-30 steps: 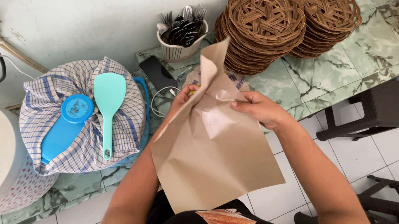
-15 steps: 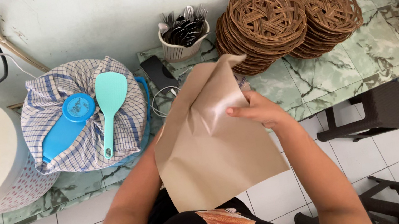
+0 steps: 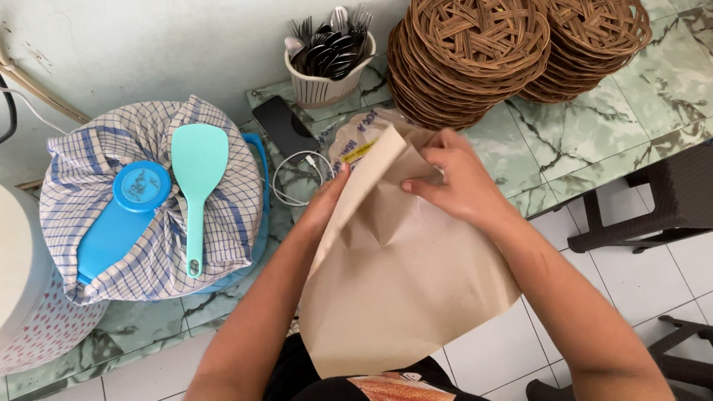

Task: The person folds a brown paper sheet into a pocket, scoops cooked rice from a large container into the paper, then adds noodles and a red sauce from a display case using tongs and a spoon. The person holds the assembled meal in the paper pocket.

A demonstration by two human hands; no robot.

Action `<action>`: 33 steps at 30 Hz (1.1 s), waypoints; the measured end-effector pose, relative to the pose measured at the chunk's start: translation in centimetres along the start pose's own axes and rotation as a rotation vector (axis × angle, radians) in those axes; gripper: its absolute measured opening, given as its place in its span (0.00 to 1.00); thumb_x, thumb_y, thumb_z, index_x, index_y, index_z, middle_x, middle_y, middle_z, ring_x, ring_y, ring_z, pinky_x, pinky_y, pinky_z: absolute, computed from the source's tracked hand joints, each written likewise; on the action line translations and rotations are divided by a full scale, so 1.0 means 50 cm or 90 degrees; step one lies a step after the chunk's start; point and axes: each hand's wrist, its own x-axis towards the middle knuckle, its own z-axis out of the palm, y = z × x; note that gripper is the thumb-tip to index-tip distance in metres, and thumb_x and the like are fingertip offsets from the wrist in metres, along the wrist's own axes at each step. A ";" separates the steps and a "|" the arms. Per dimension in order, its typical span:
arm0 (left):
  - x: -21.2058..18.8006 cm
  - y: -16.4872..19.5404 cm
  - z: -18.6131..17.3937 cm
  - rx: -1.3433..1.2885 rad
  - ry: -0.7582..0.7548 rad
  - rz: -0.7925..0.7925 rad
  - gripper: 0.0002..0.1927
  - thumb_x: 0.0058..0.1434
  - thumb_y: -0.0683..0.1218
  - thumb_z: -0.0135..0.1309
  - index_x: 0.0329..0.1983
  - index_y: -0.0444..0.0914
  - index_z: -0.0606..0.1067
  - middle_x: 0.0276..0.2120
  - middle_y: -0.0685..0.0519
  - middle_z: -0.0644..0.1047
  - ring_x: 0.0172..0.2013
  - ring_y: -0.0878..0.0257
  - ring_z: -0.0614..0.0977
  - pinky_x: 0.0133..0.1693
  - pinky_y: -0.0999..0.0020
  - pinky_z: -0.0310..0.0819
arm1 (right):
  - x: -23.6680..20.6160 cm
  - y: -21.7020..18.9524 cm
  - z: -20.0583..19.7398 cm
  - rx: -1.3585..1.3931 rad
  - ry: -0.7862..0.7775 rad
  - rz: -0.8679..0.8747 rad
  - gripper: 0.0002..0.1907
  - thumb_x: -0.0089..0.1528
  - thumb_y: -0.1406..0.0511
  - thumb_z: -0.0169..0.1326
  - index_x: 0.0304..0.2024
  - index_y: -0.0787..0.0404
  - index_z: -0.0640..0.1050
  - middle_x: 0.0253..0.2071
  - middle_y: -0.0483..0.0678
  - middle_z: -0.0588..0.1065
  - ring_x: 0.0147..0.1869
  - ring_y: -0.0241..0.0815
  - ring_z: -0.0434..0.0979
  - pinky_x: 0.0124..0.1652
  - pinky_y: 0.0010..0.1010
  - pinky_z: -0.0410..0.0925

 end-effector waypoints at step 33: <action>-0.095 0.123 0.098 -0.542 -0.164 0.100 0.36 0.70 0.68 0.38 0.72 0.42 0.63 0.61 0.46 0.73 0.56 0.53 0.78 0.58 0.55 0.75 | 0.072 -0.054 0.010 -0.001 0.117 -0.005 0.39 0.58 0.74 0.58 0.67 0.67 0.53 0.58 0.71 0.69 0.59 0.74 0.72 0.56 0.52 0.66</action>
